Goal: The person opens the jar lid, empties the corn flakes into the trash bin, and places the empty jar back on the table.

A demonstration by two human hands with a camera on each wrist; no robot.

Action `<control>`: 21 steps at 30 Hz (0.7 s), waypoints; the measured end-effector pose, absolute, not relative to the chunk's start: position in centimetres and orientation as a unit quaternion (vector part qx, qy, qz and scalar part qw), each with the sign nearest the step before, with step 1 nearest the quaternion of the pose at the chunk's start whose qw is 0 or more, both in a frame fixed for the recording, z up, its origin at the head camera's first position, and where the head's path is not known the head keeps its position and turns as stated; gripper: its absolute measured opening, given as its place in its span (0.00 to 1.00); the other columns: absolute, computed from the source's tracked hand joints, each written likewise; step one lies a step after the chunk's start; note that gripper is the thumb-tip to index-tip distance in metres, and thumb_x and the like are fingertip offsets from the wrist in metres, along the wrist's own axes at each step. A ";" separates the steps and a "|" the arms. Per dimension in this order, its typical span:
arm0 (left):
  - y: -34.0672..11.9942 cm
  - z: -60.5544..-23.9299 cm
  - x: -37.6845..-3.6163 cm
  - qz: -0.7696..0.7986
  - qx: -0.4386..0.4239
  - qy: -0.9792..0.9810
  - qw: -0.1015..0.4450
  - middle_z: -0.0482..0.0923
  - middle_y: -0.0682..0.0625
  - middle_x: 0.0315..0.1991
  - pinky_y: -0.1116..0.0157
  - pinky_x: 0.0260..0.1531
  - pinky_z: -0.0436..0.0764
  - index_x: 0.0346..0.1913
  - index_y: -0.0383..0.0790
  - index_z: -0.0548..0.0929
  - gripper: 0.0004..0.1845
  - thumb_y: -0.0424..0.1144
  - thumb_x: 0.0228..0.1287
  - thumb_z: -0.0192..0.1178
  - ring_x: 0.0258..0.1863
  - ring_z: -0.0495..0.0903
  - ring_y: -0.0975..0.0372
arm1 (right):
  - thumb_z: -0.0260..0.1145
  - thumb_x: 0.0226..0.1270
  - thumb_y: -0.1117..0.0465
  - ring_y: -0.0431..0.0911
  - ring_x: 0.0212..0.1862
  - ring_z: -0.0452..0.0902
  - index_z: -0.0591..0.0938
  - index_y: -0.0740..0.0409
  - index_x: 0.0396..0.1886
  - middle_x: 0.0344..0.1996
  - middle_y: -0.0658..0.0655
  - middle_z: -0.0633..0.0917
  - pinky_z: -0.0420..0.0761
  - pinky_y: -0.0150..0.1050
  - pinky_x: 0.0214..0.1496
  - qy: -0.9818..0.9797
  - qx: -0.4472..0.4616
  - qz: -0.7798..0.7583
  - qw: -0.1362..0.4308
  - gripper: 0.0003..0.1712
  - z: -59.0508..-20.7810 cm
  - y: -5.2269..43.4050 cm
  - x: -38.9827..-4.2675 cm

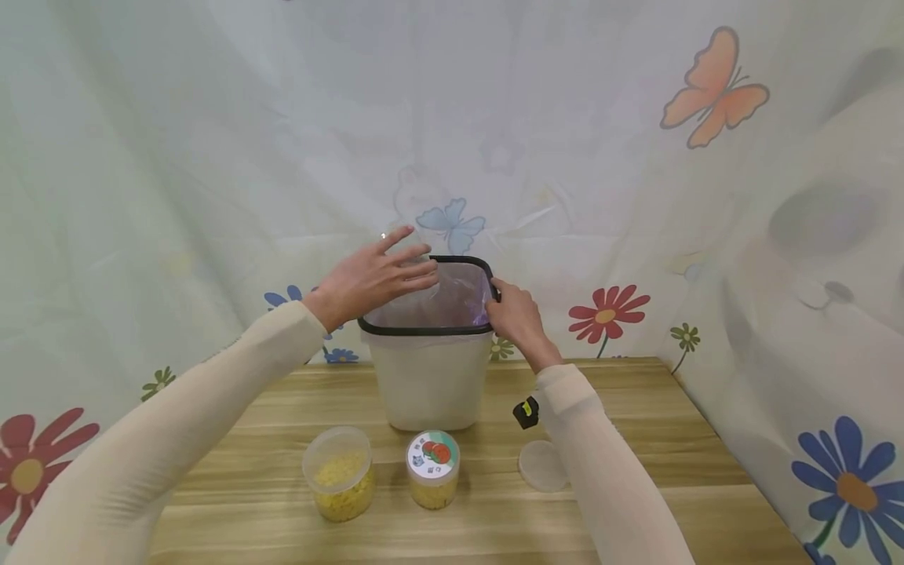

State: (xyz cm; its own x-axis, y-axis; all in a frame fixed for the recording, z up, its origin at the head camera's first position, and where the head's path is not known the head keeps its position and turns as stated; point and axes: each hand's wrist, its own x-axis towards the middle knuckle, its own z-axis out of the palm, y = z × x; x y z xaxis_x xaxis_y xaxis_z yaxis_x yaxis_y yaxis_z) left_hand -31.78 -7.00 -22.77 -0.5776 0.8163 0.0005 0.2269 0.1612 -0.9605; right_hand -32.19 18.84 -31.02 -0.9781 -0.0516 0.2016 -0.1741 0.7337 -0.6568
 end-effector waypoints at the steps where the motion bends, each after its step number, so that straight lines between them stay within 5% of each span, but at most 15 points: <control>1: -6.9 -23.0 -31.8 0.532 -0.373 -0.710 0.272 0.42 0.58 0.80 0.45 0.77 0.36 0.79 0.64 0.41 0.55 0.38 0.60 0.69 0.80 0.43 0.57 | 0.49 0.71 0.60 0.57 0.31 0.84 0.61 0.56 0.76 0.57 0.69 0.80 0.84 0.37 0.28 -0.927 0.061 0.360 0.085 0.33 -31.0 18.8 -32.2; 13: -7.0 -24.3 -32.1 0.562 -0.368 -0.693 0.263 0.41 0.58 0.80 0.45 0.77 0.37 0.78 0.65 0.39 0.55 0.43 0.61 0.69 0.80 0.43 0.58 | 0.49 0.71 0.60 0.47 0.26 0.82 0.61 0.56 0.76 0.57 0.69 0.80 0.85 0.37 0.28 -0.926 0.063 0.362 0.084 0.33 -31.0 19.1 -32.3; 21: -7.2 -23.5 -32.0 0.566 -0.368 -0.685 0.275 0.42 0.58 0.80 0.44 0.77 0.35 0.78 0.65 0.39 0.56 0.43 0.59 0.70 0.80 0.43 0.57 | 0.49 0.71 0.61 0.50 0.27 0.83 0.61 0.56 0.76 0.57 0.70 0.80 0.85 0.37 0.27 -0.928 0.065 0.358 0.086 0.33 -31.2 19.1 -32.4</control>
